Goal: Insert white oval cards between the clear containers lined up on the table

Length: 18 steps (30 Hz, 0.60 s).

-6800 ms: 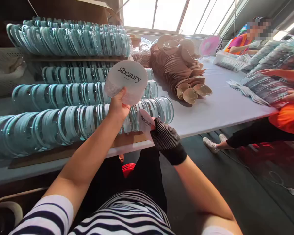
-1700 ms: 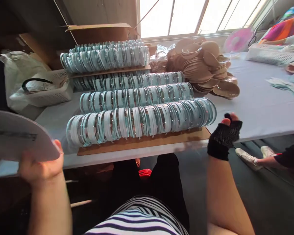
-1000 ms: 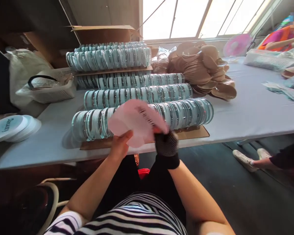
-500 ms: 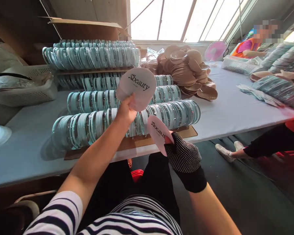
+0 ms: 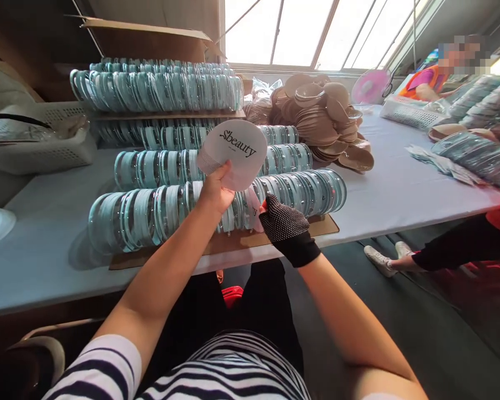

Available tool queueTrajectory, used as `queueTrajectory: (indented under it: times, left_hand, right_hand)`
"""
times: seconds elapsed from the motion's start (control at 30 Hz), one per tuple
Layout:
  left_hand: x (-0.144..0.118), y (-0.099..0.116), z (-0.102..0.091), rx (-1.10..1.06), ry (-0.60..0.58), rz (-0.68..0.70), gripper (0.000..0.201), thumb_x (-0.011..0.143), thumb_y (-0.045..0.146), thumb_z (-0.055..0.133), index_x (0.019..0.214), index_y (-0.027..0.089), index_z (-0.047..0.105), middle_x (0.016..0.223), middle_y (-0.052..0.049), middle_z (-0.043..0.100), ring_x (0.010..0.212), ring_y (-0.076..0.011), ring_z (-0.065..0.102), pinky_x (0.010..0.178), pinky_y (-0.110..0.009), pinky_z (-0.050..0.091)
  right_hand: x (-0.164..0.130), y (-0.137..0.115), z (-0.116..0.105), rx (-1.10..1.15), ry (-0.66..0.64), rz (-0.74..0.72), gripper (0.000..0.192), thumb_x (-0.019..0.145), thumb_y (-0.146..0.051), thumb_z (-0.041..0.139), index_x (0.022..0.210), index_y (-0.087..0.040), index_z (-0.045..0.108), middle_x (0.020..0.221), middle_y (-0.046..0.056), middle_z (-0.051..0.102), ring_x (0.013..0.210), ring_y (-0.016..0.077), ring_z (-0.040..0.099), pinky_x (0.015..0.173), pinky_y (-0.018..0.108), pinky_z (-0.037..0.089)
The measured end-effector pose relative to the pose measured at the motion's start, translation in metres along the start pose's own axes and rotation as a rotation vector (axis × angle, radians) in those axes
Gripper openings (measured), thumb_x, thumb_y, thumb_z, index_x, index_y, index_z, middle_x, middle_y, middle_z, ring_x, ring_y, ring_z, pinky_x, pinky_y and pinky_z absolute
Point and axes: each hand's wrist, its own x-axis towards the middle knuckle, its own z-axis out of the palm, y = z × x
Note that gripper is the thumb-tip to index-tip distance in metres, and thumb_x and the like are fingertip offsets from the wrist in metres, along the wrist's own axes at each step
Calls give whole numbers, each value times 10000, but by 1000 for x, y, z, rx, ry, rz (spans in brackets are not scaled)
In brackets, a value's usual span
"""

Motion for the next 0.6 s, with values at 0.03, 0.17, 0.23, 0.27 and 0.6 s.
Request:
queueTrajectory:
  times: [0.03, 0.17, 0.23, 0.27, 0.6]
  left_hand:
    - [-1, 0, 0, -5, 7, -1, 333, 790, 56, 698, 1107, 156, 669, 1237, -82, 709, 1289, -233, 583, 1093, -391, 474]
    - [-3, 0, 1, -15, 21, -9, 316, 799, 59, 692, 1091, 178, 684, 1203, -57, 725, 1285, -212, 586, 1095, -361, 471]
    - [-3, 0, 1, -17, 27, -13, 330, 803, 62, 690, 1105, 194, 687, 1193, -44, 730, 1280, -207, 590, 1095, -357, 471]
    - [-3, 0, 1, -17, 32, -16, 341, 805, 59, 688, 1113, 203, 687, 1184, -37, 733, 1276, -203, 593, 1095, -355, 472]
    - [-8, -1, 2, 8, 55, 10, 293, 799, 52, 688, 1053, 198, 697, 1146, -30, 741, 1253, -212, 606, 1094, -377, 467]
  right_hand:
    - [0, 2, 2, 16, 26, 10, 259, 967, -304, 392, 1046, -148, 583, 924, 126, 729, 791, 237, 686, 631, 278, 369]
    - [9, 1, 15, 93, 2, -9, 204, 933, -250, 431, 982, -146, 601, 883, 108, 729, 752, 198, 668, 647, 263, 379]
    - [11, -5, 21, 45, -36, -20, 239, 948, -247, 407, 991, -142, 617, 882, 113, 730, 752, 198, 670, 634, 267, 359]
    - [10, -8, 23, 2, -49, -17, 265, 960, -257, 389, 997, -144, 626, 889, 119, 731, 758, 205, 675, 621, 274, 344]
    - [-3, 1, 30, 886, -348, 34, 404, 904, -434, 445, 1183, -160, 543, 743, 45, 684, 493, 134, 542, 488, 243, 395]
